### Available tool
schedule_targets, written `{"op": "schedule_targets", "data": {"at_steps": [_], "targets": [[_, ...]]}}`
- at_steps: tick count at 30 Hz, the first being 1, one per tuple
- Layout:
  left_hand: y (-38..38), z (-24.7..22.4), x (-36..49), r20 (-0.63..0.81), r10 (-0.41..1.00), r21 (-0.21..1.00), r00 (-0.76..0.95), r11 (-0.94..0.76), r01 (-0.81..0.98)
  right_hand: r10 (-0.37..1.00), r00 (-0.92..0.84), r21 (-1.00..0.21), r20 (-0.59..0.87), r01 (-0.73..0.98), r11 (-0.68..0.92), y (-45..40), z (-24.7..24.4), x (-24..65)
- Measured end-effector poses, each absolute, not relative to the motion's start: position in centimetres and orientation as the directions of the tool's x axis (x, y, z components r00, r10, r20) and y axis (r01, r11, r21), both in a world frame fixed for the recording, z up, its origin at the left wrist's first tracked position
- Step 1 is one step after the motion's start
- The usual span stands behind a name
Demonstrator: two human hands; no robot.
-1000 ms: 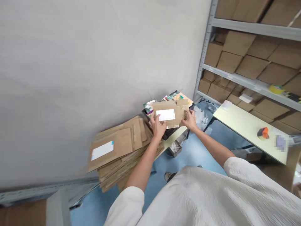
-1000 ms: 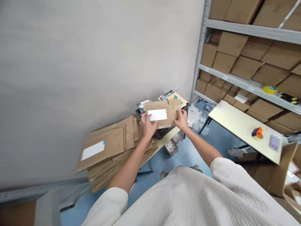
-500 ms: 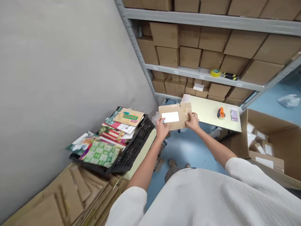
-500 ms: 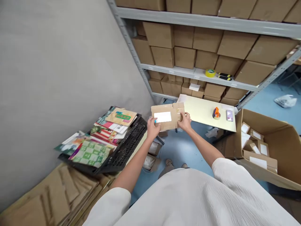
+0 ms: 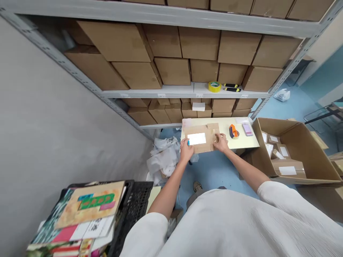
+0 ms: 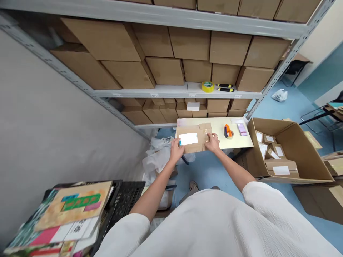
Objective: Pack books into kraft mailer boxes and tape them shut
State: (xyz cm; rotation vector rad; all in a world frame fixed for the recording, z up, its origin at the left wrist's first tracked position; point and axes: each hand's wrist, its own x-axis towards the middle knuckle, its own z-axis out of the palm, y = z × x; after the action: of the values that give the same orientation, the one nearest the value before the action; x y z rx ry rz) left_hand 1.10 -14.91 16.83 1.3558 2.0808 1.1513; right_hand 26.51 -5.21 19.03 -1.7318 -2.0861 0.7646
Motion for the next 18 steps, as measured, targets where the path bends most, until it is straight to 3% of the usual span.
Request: {"op": "schedule_targets", "data": {"at_steps": [8,18], "targets": [[-6.6,15.2,0.6,-0.156,0.914,0.747,-0.376,0.357,0.56,0.981,-0.083,-0.542,-0.177,0.84,-0.027,0.2,16.2,27.6],[0.6,10.1,1.9,-0.376,0.829,0.646,-0.413,0.554,0.525,0.922,-0.13,-0.472,-0.364,0.879,-0.062,7.8,10.3,28.3]]}}
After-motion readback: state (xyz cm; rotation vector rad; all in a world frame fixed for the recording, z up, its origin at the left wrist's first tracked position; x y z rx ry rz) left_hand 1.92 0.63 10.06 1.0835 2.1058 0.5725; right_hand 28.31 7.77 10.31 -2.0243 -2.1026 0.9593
